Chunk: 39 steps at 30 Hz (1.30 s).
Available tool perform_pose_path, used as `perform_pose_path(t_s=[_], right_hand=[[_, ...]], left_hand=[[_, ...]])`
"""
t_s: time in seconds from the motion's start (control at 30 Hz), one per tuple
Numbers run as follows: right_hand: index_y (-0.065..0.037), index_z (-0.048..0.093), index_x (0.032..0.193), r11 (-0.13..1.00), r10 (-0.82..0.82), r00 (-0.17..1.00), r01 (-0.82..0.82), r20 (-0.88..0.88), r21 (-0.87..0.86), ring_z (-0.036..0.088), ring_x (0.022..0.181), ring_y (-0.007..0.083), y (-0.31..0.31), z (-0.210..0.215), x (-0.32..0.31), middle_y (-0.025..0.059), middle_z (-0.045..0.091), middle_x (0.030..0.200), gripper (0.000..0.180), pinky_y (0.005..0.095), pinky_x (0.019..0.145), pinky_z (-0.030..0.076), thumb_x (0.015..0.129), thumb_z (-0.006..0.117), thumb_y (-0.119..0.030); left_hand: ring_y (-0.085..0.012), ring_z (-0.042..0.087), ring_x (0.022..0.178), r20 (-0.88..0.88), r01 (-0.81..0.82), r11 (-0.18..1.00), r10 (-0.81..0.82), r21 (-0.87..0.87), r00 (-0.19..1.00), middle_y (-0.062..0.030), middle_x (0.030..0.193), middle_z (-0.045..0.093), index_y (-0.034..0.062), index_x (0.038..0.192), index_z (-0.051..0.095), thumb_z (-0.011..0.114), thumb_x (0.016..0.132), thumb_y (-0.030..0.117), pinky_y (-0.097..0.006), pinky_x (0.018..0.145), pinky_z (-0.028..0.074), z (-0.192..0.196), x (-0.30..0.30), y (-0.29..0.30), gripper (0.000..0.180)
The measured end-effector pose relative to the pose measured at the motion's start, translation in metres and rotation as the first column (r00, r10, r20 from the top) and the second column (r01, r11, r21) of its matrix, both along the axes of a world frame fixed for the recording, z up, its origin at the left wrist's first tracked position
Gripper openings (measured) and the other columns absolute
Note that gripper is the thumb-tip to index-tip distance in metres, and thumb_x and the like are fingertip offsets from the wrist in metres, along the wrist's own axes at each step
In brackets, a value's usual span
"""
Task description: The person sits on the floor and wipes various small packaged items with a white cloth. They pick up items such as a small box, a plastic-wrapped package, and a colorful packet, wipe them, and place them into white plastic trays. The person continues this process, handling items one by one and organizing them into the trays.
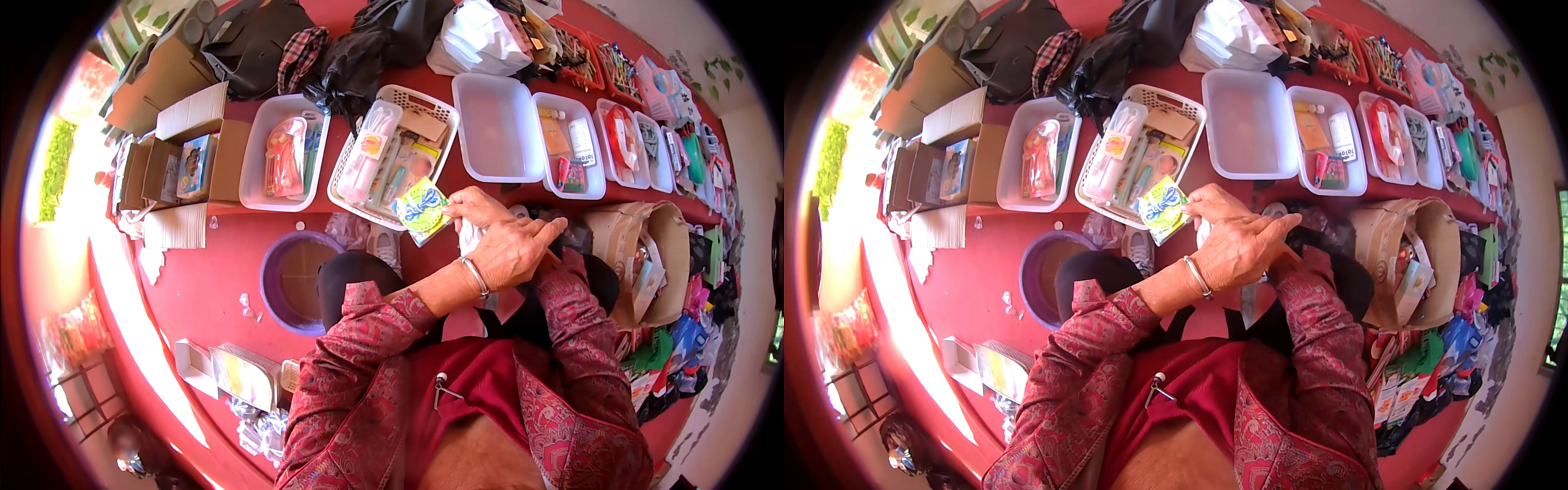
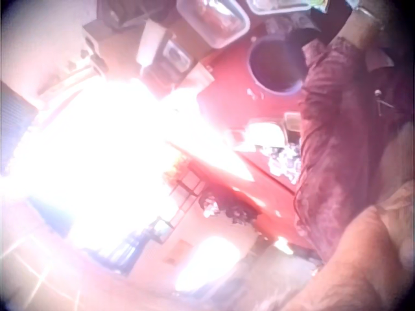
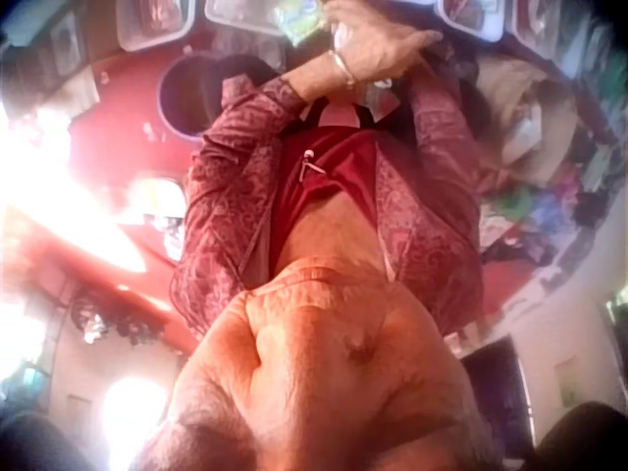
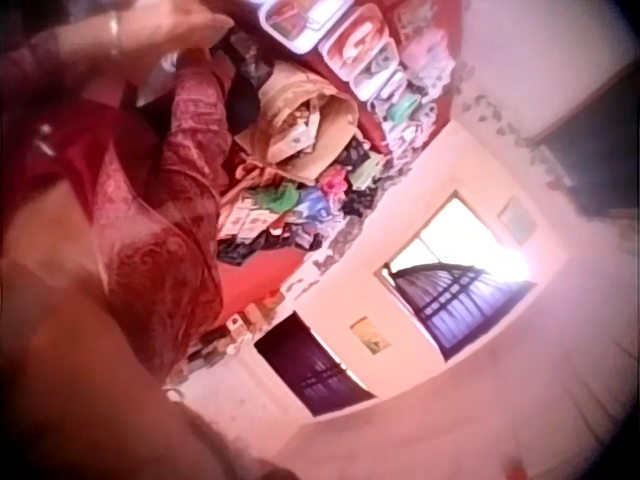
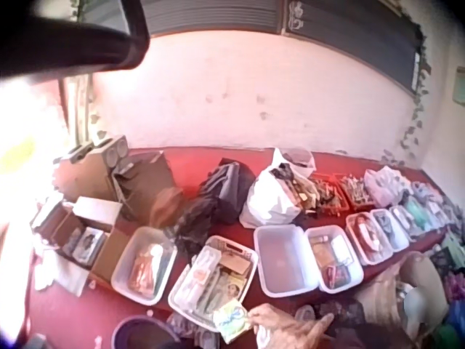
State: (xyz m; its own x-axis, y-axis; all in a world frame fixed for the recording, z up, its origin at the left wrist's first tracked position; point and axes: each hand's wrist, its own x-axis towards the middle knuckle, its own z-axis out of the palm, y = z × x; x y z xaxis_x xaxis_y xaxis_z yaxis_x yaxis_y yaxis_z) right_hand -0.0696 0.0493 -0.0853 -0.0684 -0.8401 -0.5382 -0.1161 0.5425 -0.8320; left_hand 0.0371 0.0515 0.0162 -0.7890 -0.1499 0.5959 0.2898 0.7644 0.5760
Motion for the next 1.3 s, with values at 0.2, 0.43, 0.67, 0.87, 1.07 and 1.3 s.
perform_pose_path(t_s=[0.2,0.43,0.67,0.87,1.07,1.3], right_hand=[[0.003,0.053,0.097,0.327,-0.357,0.909,0.339,0.217,-0.882,0.053,0.061,0.0167,-0.029,-0.047,0.033,0.0117,0.055,0.071,0.031,0.0326,0.061,0.044,0.087,0.046,-0.026],[0.003,0.060,0.085,0.998,0.020,0.660,-0.054,-0.751,-0.021,0.058,0.085,0.0365,-0.042,-0.005,-0.010,0.0245,0.060,0.088,0.048,0.0446,0.071,0.045,0.079,0.050,-0.044],[0.004,0.057,0.082,0.976,-0.133,0.937,0.067,-0.322,-0.207,0.052,0.049,0.0094,0.033,0.124,-0.001,0.0046,0.053,0.058,0.021,0.0254,0.047,0.041,0.084,0.053,-0.017],[0.004,0.057,0.082,0.961,-0.197,0.908,0.104,-0.369,-0.257,0.051,0.048,0.0083,0.056,0.114,0.012,0.0049,0.055,0.057,0.018,0.0234,0.047,0.041,0.083,0.054,-0.014],[0.003,0.057,0.080,0.940,-0.210,0.925,0.102,-0.318,-0.326,0.053,0.048,0.0102,0.046,0.117,0.013,0.0059,0.055,0.058,0.017,0.0245,0.047,0.042,0.082,0.054,-0.013],[0.004,0.055,0.076,0.933,-0.197,0.926,0.076,-0.322,-0.353,0.053,0.050,0.0109,0.043,0.113,0.013,0.0052,0.053,0.058,0.020,0.0260,0.049,0.045,0.083,0.053,-0.014]], left_hand=[[-0.0263,0.060,0.067,0.030,-0.237,0.959,0.235,0.155,0.971,-0.0090,0.070,0.059,0.0047,0.096,0.058,0.056,0.073,0.003,-0.035,0.061,0.047,0.019,0.003,-0.022,0.023],[-0.0296,0.060,0.077,0.267,-0.663,0.748,0.631,0.039,0.728,-0.0150,0.083,0.061,0.0018,0.092,0.058,0.063,0.073,0.020,-0.038,0.067,0.047,0.025,0.046,-0.136,0.027],[-0.0329,0.048,0.107,0.571,-0.612,0.554,0.798,-0.564,0.196,-0.0171,0.116,0.046,-0.0039,0.126,0.027,0.070,0.060,0.049,-0.044,0.086,0.039,-0.099,0.080,-0.189,0.095],[-0.0349,0.042,0.112,0.693,-0.723,0.571,0.698,-0.389,0.179,-0.0192,0.120,0.041,-0.0043,0.132,0.015,0.075,0.054,0.042,-0.048,0.088,0.038,-0.116,0.065,-0.191,0.108],[-0.0361,0.055,0.093,0.627,-0.726,0.589,0.726,-0.355,0.283,-0.0213,0.099,0.053,-0.0031,0.109,0.037,0.074,0.055,0.027,-0.041,0.079,0.046,-0.126,0.071,-0.202,0.071],[-0.0353,0.059,0.084,0.683,-0.679,0.668,0.650,-0.304,0.334,-0.0226,0.087,0.060,-0.0036,0.096,0.050,0.070,0.055,0.034,-0.039,0.075,0.048,-0.134,0.078,-0.232,0.059]])
